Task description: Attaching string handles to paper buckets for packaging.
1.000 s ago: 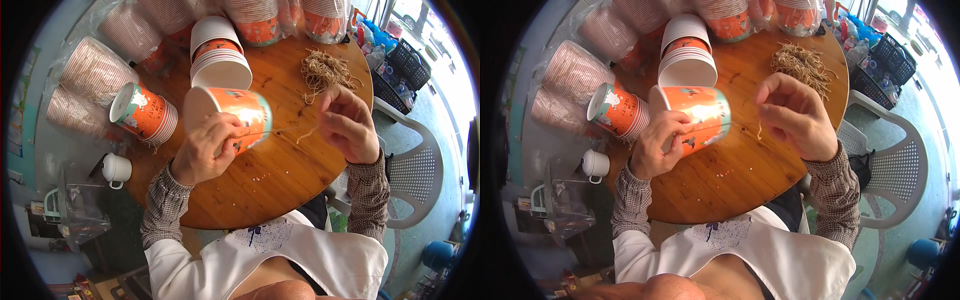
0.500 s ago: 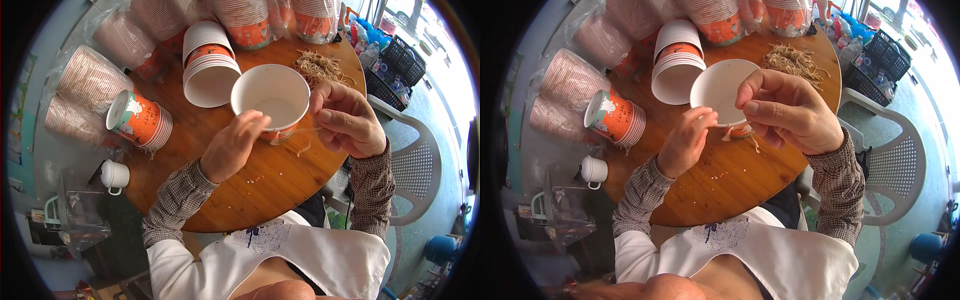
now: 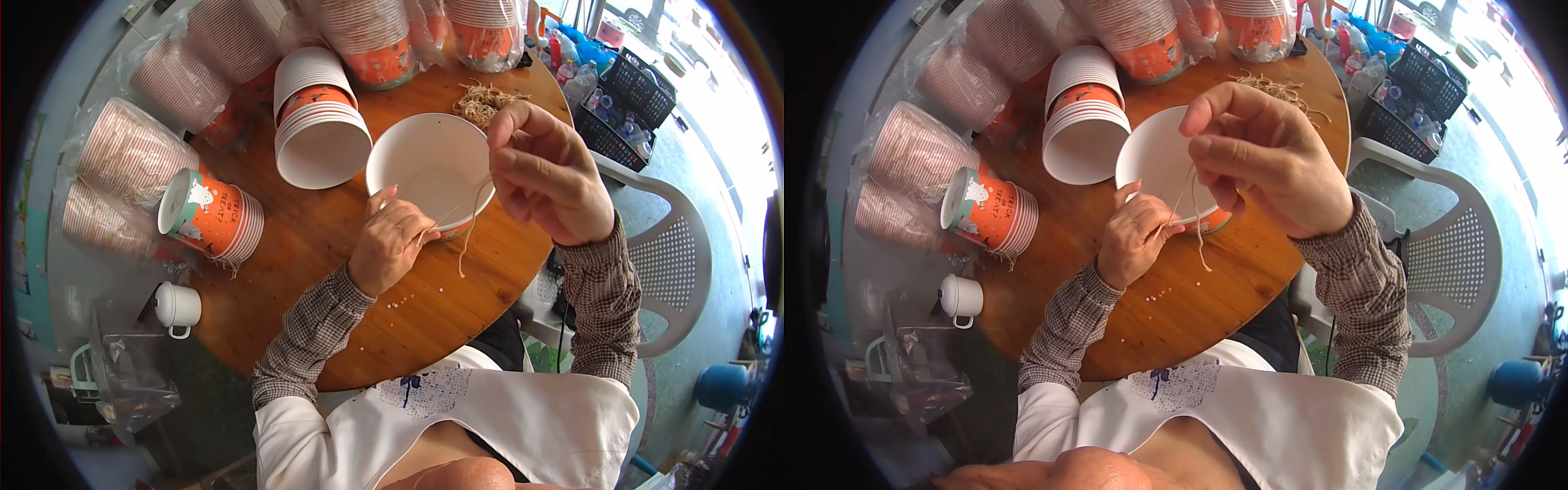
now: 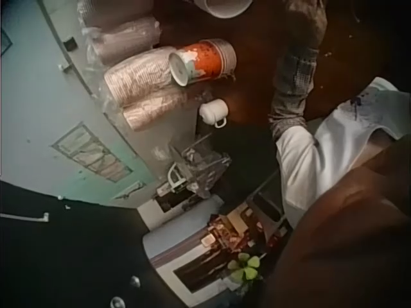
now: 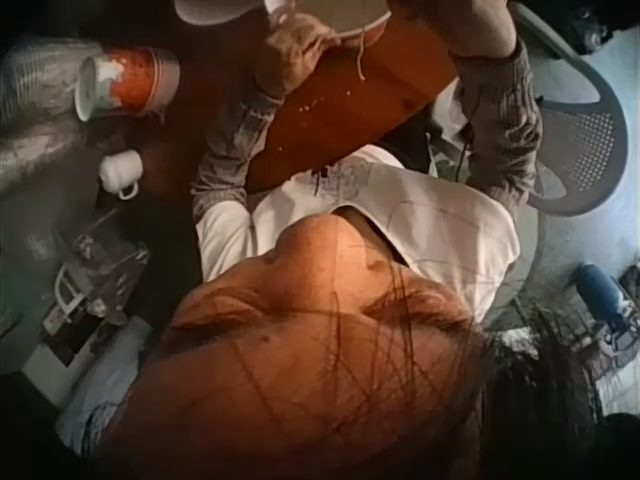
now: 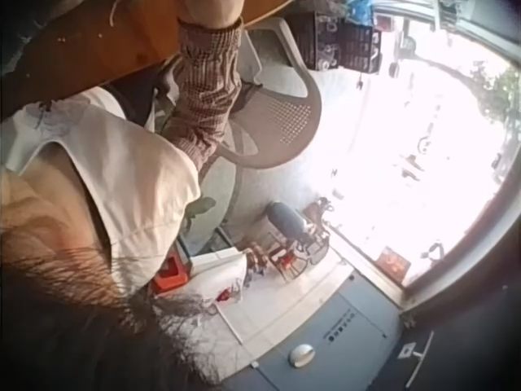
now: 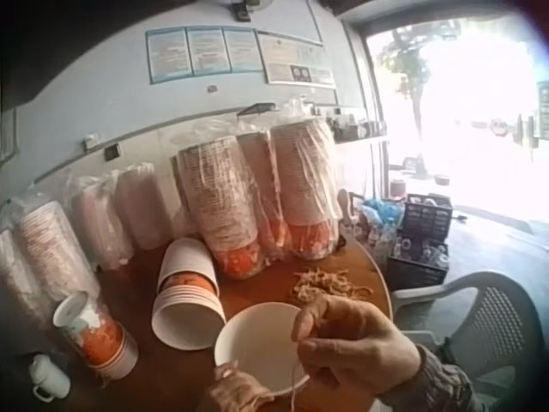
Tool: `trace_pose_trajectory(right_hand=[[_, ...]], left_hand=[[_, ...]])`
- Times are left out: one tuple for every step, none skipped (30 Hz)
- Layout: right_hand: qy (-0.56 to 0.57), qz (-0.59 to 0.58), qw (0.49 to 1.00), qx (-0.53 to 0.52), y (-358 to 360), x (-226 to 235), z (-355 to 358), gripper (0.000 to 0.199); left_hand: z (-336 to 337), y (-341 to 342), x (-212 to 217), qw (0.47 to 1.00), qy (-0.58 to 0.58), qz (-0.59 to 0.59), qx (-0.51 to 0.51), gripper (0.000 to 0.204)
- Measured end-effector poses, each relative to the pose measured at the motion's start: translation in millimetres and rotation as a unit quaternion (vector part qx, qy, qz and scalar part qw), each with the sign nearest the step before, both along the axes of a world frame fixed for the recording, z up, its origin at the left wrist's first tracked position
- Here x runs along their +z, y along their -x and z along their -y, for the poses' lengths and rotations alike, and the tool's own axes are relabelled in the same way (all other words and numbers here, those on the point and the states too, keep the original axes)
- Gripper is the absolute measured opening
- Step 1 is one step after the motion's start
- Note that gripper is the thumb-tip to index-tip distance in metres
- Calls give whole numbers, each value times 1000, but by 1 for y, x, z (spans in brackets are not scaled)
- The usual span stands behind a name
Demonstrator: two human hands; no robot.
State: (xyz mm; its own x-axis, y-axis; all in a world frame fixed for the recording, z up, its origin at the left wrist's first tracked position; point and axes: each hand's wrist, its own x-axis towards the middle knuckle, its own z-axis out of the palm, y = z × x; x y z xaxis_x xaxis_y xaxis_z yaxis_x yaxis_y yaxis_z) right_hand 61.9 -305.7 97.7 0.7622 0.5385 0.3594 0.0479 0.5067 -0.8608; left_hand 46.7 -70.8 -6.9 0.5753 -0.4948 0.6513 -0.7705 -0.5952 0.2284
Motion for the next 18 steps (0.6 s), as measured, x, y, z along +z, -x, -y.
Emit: trace_pose_trajectory(right_hand=[[-21,-25,999,-20,-4,-3,0,12],[-42,-49,997,-37,-9,-6,0,13],[-41,-66,996,-54,-14,-9,4,11],[-41,-66,996,-52,-19,-12,6,11],[-55,-80,994,-43,-24,-15,6,11],[-70,-95,992,-34,-28,-17,6,11],[-70,-95,993,-31,-29,-16,5,11],[-61,-100,993,-22,-31,-16,4,11],[-53,-106,993,-12,-32,-15,4,11],[-54,-106,993,-12,-34,-15,3,11],[-57,-103,993,-11,-36,-15,3,12],[-59,-100,993,-10,-36,-14,3,12],[-61,-100,993,-11,-34,-12,4,12],[-55,-89,994,-11,-31,-9,4,13],[-49,-77,996,-13,-29,-8,4,13],[-58,-64,996,18,-28,-8,3,14],[-37,-54,998,11,-23,-5,0,14],[-16,-44,999,5,-19,-3,-3,14]], left_hand=[[-1,0,2,1000,-9,-13,-9,21],[-3,1,4,999,-17,-24,-15,20],[-3,2,6,999,-17,-25,-14,20],[-3,2,8,999,-22,-36,-24,21],[-5,2,9,998,-29,-47,-33,22],[-7,2,10,998,-29,-47,-31,22],[-9,2,11,997,-40,-64,-34,24],[-9,2,13,995,-51,-81,-39,26],[-7,5,15,995,-52,-82,-38,26],[-5,10,19,992,-23,-115,-37,27],[-3,13,22,988,6,-149,-37,27],[-4,12,20,988,4,-150,-38,27],[-6,11,17,992,-1,-121,-21,28],[-8,11,16,996,-6,-92,-2,28],[-10,10,16,996,-7,-93,-1,28],[-12,9,17,995,1,-100,-16,27],[-13,9,17,994,8,-107,-32,25],[-11,9,19,994,8,-108,-33,25]])
